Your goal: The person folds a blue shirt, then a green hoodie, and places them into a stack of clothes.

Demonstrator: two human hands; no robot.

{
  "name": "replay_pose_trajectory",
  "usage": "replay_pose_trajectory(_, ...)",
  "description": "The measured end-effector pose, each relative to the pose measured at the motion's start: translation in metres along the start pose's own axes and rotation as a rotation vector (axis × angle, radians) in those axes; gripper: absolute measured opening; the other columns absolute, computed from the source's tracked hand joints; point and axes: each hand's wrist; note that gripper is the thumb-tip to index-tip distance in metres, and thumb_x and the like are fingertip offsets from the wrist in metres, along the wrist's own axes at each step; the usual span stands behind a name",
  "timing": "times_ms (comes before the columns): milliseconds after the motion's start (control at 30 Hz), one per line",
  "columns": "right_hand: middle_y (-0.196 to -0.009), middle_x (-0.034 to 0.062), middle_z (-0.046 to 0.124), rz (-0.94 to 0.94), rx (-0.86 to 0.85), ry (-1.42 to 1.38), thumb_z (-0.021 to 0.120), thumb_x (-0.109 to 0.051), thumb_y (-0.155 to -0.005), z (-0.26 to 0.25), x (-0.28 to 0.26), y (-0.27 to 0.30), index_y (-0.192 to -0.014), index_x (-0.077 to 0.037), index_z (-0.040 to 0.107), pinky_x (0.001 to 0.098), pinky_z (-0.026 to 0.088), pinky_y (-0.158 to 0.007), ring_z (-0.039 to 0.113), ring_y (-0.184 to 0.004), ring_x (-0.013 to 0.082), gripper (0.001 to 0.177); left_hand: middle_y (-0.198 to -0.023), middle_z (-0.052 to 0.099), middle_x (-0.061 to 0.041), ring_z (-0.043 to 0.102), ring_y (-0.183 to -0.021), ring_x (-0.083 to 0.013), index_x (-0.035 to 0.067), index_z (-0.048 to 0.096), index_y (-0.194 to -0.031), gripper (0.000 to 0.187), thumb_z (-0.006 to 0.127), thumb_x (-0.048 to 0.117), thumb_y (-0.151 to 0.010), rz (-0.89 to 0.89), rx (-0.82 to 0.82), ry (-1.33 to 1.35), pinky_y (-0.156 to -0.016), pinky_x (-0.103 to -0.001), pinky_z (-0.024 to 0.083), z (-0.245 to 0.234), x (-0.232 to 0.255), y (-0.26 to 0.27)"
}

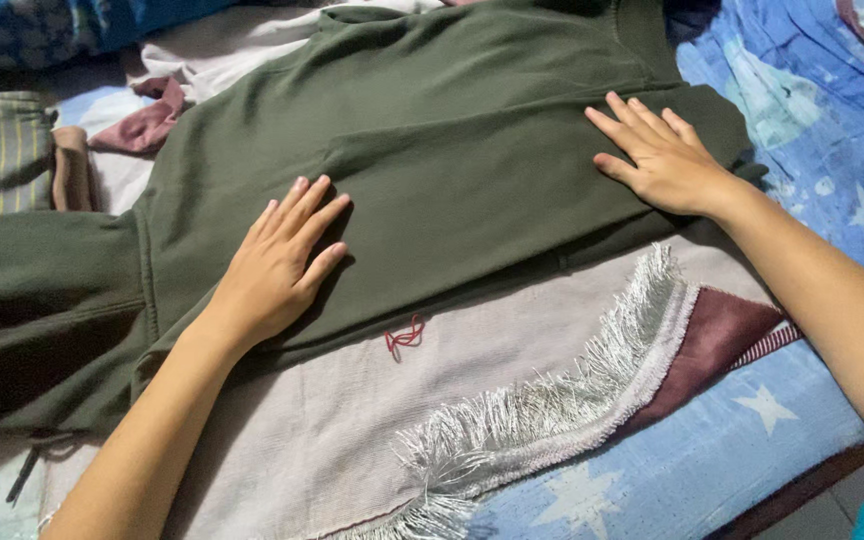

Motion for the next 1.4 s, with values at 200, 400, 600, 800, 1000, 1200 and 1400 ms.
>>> replay_pose_trajectory(200,-0.171,0.0076,0.015,0.040,0.013,0.047,0.038,-0.058,-0.098,-0.006,-0.016,0.001,-0.161,-0.032,0.025,0.0535,0.007,-0.121,0.014,-0.156,0.0277,0.069,-0.163,0.030,-0.018,0.024,-0.152,-0.0348,0.015,0.032,-0.160,0.069,0.044,0.052,-0.102,-0.218,0.025,-0.148,-0.120,-0.052,0.017,-0.004,-0.005,-0.003)
replay_pose_trajectory(400,-0.168,0.0141,0.027,-0.012,0.220,0.211,0.041,-0.052,-0.102,-0.006,-0.077,0.013,-0.161,-0.024,0.032,0.0568,0.014,-0.122,0.025,-0.156,0.0321,0.066,-0.163,0.030,-0.019,0.024,-0.147,-0.0404,0.007,0.029,-0.158,0.077,0.048,0.052,-0.098,-0.381,-0.075,-0.293,-0.116,-0.055,0.021,-0.009,0.028,-0.001)
replay_pose_trajectory(600,-0.168,0.0100,0.023,-0.564,-0.062,0.093,0.039,-0.055,-0.099,0.007,-0.133,-0.007,-0.159,-0.027,0.029,0.0573,0.007,-0.120,0.019,-0.154,0.0299,0.067,-0.162,0.037,-0.014,0.028,-0.152,-0.0344,0.018,0.044,-0.154,0.057,0.050,0.043,-0.103,0.085,0.094,-0.183,-0.122,-0.053,0.018,0.014,0.024,-0.005)
replay_pose_trajectory(800,-0.171,0.0137,0.007,-0.402,-0.111,0.015,0.030,-0.054,-0.104,0.024,-0.141,-0.102,-0.163,-0.025,0.016,0.0584,-0.002,-0.121,0.005,-0.157,0.0297,0.068,-0.161,0.040,-0.013,0.029,-0.152,-0.0340,0.016,0.047,-0.152,0.056,0.049,0.044,-0.103,0.078,0.093,-0.077,-0.124,-0.051,0.018,0.026,0.015,-0.004)
replay_pose_trajectory(1000,-0.173,0.0119,0.001,-0.164,-0.114,-0.058,0.027,-0.062,-0.103,0.049,-0.160,-0.227,-0.166,-0.022,0.007,0.0562,-0.002,-0.125,0.000,-0.160,0.0265,0.077,-0.161,0.041,-0.013,0.030,-0.152,-0.0338,0.016,0.048,-0.151,0.056,0.049,0.044,-0.103,0.068,0.116,-0.087,-0.124,-0.051,0.018,0.029,0.013,-0.004)
replay_pose_trajectory(1200,-0.171,0.0191,0.002,-0.001,0.134,-0.082,0.045,-0.073,-0.097,0.065,-0.176,-0.268,-0.164,-0.014,0.000,0.0616,-0.004,-0.118,-0.001,-0.158,0.0305,0.100,-0.161,0.042,-0.013,0.030,-0.152,-0.0345,0.017,0.048,-0.151,0.055,0.048,0.043,-0.103,0.075,0.126,-0.092,-0.124,-0.052,0.019,0.028,0.014,-0.003)
replay_pose_trajectory(1400,-0.137,0.0099,0.058,-0.091,0.613,-0.117,0.085,-0.053,-0.084,0.072,-0.158,-0.261,-0.139,-0.010,0.057,0.0551,0.021,-0.106,0.042,-0.133,0.0288,0.076,-0.160,0.042,-0.013,0.030,-0.152,-0.0347,0.016,0.048,-0.151,0.055,0.048,0.043,-0.104,0.073,0.110,-0.070,-0.125,-0.052,0.019,0.027,0.015,-0.003)
Point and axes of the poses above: each hand's wrist, its own y-axis away from the middle knuckle, its own z-axis out of the palm, x = y × z
